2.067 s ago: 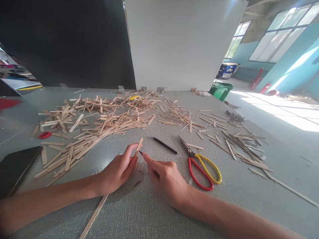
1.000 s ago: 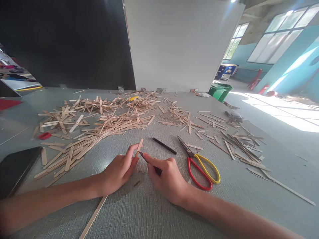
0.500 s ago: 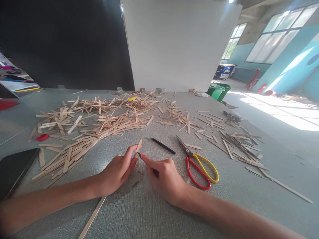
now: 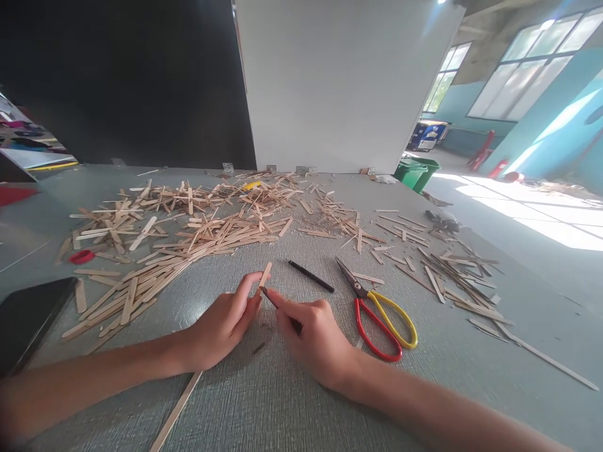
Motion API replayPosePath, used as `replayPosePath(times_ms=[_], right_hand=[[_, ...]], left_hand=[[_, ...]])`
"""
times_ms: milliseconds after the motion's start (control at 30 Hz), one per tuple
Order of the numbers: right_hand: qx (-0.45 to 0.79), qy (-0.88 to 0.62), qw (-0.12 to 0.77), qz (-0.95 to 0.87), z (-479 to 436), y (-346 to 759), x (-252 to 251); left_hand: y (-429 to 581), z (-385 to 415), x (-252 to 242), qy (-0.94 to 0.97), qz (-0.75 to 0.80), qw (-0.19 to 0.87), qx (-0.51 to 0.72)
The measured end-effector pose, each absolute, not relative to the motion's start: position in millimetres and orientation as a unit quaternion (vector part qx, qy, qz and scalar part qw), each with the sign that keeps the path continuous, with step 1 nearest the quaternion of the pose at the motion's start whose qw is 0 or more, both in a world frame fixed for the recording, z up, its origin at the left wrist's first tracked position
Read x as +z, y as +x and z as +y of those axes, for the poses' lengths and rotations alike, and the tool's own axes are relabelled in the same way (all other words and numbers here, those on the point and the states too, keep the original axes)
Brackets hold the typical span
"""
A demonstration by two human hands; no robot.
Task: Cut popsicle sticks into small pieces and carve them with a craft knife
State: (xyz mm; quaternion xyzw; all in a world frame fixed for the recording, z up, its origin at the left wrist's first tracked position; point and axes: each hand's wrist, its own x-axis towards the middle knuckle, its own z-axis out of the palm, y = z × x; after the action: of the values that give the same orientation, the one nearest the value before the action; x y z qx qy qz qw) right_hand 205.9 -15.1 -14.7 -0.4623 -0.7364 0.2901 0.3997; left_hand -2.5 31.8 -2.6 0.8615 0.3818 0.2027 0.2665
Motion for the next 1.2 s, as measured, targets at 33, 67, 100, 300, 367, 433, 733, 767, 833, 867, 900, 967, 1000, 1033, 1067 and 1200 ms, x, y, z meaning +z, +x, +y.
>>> replayPosePath(times_ms=[33, 67, 100, 300, 367, 433, 733, 767, 833, 867, 900, 967, 1000, 1033, 1067, 1200], right_hand=[[0.272, -0.453, 0.401, -0.748, -16, 206, -16], [0.252, -0.446, 0.399, -0.760, -17, 207, -17], [0.232, -0.440, 0.393, -0.773, -17, 208, -19], [0.159, -0.403, 0.351, -0.830, -18, 212, -23], [0.174, -0.412, 0.353, -0.822, -17, 212, -23], [0.195, -0.427, 0.365, -0.804, -16, 211, -22], [0.008, -0.360, 0.289, -0.887, -19, 219, -20], [-0.023, -0.358, 0.277, -0.891, -20, 220, -20], [-0.057, -0.370, 0.273, -0.886, -20, 218, -20], [-0.059, -0.383, 0.284, -0.877, -20, 217, -19], [-0.047, -0.402, 0.306, -0.862, -19, 215, -19], [0.010, -0.452, 0.367, -0.813, -17, 211, -16], [0.052, -0.477, 0.394, -0.784, -16, 210, -15], [0.094, -0.497, 0.417, -0.755, -15, 210, -13], [0.135, -0.511, 0.433, -0.730, -14, 210, -10], [0.261, -0.503, 0.463, -0.681, -13, 215, -4]], left_hand=[[-2, 32, -2, 0.860, 0.383, 0.270, 0.202], [-2, 32, -1, 0.859, 0.384, 0.273, 0.200], [-2, 31, 0, 0.858, 0.384, 0.276, 0.199], [-2, 31, 1, 0.849, 0.387, 0.299, 0.201], [-2, 32, 2, 0.844, 0.388, 0.309, 0.204], [-2, 32, 2, 0.838, 0.389, 0.320, 0.209], [-5, 33, 1, 0.816, 0.378, 0.372, 0.229], [-5, 33, 1, 0.814, 0.377, 0.375, 0.234], [-4, 34, 2, 0.806, 0.377, 0.382, 0.248], [-3, 34, 3, 0.803, 0.378, 0.384, 0.256], [-3, 34, 4, 0.799, 0.379, 0.385, 0.264], [-3, 34, 6, 0.794, 0.381, 0.383, 0.278], [-3, 34, 6, 0.795, 0.378, 0.382, 0.281], [-4, 33, 7, 0.799, 0.371, 0.381, 0.279], [-5, 32, 8, 0.807, 0.360, 0.381, 0.273], [-6, 30, 9, 0.850, 0.293, 0.372, 0.232]])
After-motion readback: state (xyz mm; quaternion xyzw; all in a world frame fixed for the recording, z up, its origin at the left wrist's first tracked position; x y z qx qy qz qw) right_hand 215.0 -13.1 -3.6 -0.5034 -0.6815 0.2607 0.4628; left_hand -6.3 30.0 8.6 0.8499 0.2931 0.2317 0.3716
